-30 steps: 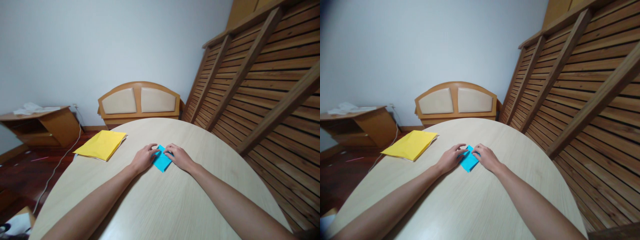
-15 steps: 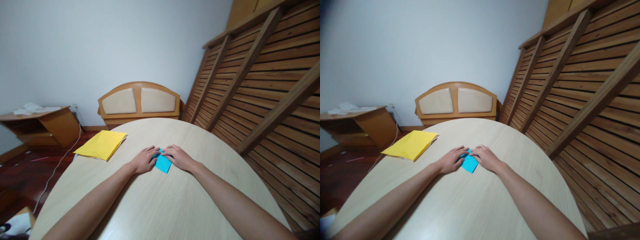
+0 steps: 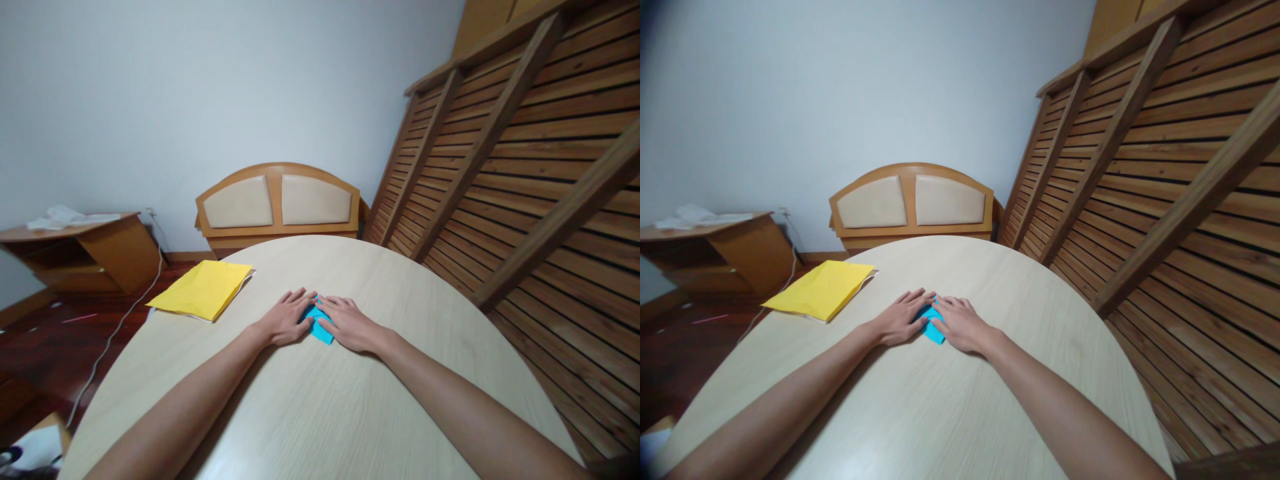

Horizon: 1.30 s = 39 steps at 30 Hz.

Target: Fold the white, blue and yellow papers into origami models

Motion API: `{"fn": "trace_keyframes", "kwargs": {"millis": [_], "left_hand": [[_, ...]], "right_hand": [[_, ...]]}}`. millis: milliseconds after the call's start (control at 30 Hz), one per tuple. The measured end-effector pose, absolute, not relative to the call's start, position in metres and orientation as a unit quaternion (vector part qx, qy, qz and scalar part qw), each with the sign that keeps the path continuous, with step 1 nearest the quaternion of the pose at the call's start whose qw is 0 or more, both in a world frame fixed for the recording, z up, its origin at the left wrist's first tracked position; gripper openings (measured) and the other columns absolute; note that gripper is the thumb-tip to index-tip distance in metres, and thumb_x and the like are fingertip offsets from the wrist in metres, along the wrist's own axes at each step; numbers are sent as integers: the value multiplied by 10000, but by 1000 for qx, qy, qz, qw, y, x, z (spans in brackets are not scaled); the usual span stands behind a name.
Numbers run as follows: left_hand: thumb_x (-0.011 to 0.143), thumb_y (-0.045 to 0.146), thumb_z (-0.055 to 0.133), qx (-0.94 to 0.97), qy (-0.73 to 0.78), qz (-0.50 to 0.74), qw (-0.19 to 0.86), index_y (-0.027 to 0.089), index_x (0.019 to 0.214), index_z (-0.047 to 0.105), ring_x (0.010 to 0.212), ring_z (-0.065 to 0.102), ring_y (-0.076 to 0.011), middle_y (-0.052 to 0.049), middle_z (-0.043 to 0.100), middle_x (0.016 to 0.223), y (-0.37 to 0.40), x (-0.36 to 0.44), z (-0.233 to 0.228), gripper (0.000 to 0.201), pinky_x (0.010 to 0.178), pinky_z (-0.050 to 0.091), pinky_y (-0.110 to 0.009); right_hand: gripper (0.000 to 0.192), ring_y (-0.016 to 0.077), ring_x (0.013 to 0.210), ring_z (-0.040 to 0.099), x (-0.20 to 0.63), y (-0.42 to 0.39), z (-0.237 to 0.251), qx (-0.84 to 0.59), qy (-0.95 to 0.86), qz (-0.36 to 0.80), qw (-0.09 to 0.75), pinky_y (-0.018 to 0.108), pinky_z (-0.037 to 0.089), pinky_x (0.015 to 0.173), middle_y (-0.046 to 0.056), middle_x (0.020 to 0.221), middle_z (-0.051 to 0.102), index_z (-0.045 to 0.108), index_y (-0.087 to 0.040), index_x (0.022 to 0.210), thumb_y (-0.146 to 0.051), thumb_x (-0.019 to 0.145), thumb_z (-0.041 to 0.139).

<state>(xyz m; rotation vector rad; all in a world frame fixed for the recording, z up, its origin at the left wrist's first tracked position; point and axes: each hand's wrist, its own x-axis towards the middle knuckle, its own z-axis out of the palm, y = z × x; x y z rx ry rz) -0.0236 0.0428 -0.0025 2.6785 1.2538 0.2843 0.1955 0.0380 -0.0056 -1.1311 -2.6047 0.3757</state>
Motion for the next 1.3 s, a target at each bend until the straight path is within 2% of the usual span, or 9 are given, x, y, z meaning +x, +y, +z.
{"fn": "trace_keyframes", "kwargs": {"millis": [133,233,500,700,867,1000,1133,1300], "left_hand": [[1003,515,332,893,434,87,84,286,1539,284,1478,240,-306,-57,309,1595,42,-25,-2,584,1191,170,-546],[1000,548,307,889,445,78,73,290,1538,290,1473,249,-319,-47,319,1591,41,-24,-2,598,1184,170,-556],[1016,432,291,892,440,101,30,252,1473,430,1401,368,-292,-67,453,1514,44,-23,-5,510,1166,229,-521],[981,374,386,909,396,130,7,209,1402,510,1290,459,-288,-119,568,1359,43,-22,0,468,1127,315,-476],[943,438,476,918,374,130,10,191,1376,533,1244,487,-304,-140,583,1293,42,-26,5,502,1102,350,-473],[919,461,511,922,367,123,17,179,1397,510,1312,439,-321,-140,545,1362,43,-29,4,554,1128,330,-477],[925,457,502,924,366,112,21,175,1430,463,1388,371,-325,-123,488,1457,44,-30,1,579,1158,302,-477],[923,434,504,927,356,116,10,163,1411,482,1347,422,-319,-132,533,1410,44,-30,-1,559,1141,326,-473]], "right_hand": [[715,266,1508,140,198,33,-3,-382,-903,177,91,515,49,1214,114,1626,172,236,-170,1559,-611,996,237],[820,271,1514,92,200,33,0,-409,-892,180,66,519,20,1218,126,1630,120,193,-144,1566,-693,957,217],[828,302,1510,88,207,43,-9,-494,-857,128,67,548,58,1212,115,1625,154,212,-140,1563,-696,949,196],[728,314,1510,87,210,47,-9,-492,-859,122,74,576,70,1200,71,1628,176,244,-200,1560,-636,978,210],[637,327,1507,95,210,51,-12,-513,-844,128,91,598,73,1189,38,1620,224,313,-236,1540,-566,1006,206],[627,353,1500,114,206,52,-15,-533,-829,129,108,606,103,1178,41,1617,239,338,-236,1531,-563,1001,255],[691,362,1499,110,203,49,-13,-534,-829,123,108,600,90,1179,66,1617,235,323,-214,1537,-599,964,346],[957,372,1504,55,200,41,-9,-528,-835,122,93,596,28,1181,119,1628,173,279,-171,1551,-795,834,396]]}}
